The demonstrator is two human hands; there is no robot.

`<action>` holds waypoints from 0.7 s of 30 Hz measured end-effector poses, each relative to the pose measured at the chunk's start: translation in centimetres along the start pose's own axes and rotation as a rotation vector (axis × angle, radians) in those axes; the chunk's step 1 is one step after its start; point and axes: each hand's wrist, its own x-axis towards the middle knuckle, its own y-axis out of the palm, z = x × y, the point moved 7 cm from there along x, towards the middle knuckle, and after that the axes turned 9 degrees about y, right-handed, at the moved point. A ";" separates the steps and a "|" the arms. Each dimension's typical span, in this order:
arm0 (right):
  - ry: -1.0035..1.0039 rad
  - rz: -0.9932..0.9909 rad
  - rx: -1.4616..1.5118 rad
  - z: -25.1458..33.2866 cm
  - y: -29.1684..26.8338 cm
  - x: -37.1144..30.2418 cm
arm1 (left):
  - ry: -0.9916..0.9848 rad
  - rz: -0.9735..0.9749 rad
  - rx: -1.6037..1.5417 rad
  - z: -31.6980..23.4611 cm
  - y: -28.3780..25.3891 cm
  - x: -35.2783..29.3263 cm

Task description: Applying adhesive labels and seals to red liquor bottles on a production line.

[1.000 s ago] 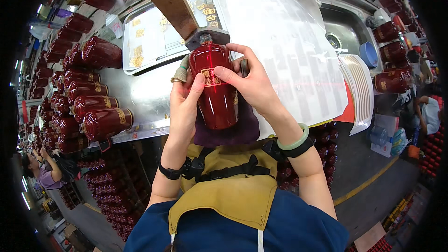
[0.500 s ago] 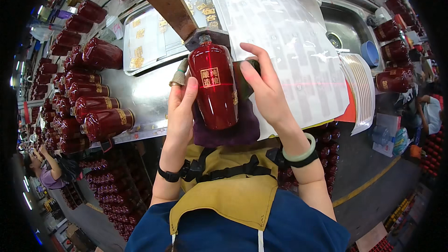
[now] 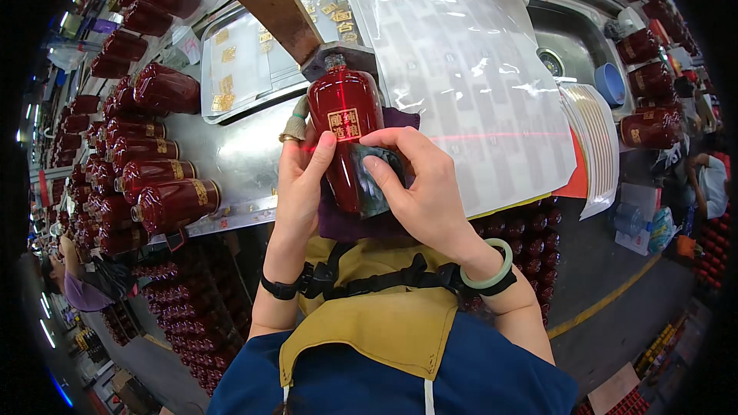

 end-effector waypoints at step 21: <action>-0.154 -0.062 -0.234 1.9 0.0 0.0 | 0.017 -0.013 0.039 -0.1 0.1 -0.1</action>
